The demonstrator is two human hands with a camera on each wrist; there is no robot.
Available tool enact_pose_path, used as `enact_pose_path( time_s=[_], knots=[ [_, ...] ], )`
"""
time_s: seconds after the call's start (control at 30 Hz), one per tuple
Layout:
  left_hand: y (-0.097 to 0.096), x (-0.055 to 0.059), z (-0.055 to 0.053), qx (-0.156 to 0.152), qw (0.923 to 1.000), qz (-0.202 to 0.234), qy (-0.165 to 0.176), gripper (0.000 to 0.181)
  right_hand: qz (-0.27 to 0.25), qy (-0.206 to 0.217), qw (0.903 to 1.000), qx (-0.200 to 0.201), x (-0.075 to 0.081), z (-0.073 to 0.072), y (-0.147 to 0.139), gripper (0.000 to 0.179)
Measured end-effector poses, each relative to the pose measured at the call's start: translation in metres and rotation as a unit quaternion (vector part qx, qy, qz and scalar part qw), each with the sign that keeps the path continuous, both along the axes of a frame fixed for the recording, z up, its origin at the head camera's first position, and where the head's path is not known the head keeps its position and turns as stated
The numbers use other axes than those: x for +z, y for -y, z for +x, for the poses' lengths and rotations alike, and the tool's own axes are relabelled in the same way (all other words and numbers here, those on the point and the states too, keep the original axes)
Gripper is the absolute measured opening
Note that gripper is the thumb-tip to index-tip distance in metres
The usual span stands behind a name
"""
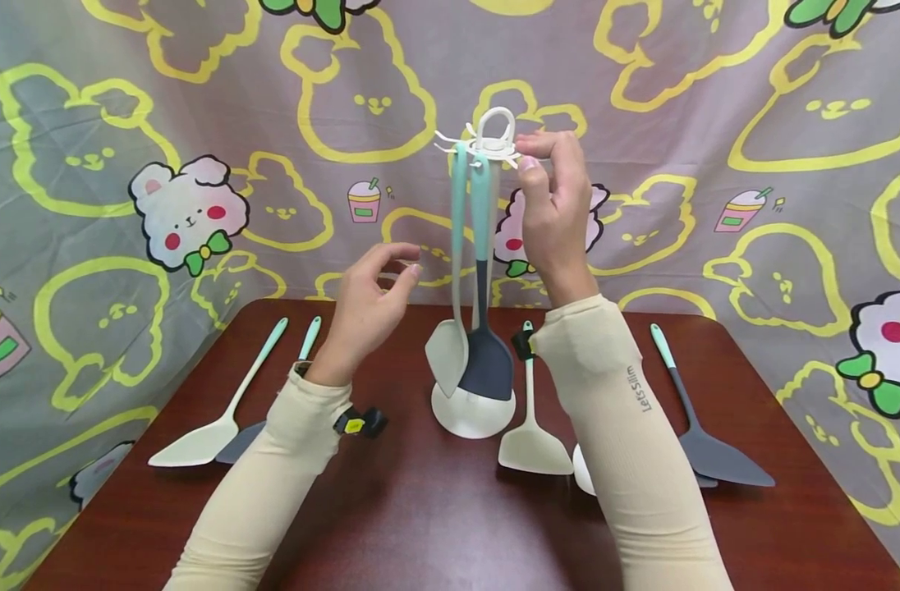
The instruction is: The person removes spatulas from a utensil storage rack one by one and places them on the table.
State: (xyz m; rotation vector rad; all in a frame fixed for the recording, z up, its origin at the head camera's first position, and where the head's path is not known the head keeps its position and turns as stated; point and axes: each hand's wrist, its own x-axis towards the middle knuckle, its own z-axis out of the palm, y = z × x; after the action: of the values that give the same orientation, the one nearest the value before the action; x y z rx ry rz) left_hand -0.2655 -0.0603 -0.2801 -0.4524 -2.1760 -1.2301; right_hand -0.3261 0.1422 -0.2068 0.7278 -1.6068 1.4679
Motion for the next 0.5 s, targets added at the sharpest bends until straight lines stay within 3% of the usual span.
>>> enact_pose_path(
  time_s=[0.5],
  knots=[
    [-0.022, 0.003, -0.003, -0.035, 0.9989, 0.003, 0.030, 0.025, 0.000, 0.001, 1.0000, 0.008, 0.000, 0.001, 0.002, 0.037]
  ],
)
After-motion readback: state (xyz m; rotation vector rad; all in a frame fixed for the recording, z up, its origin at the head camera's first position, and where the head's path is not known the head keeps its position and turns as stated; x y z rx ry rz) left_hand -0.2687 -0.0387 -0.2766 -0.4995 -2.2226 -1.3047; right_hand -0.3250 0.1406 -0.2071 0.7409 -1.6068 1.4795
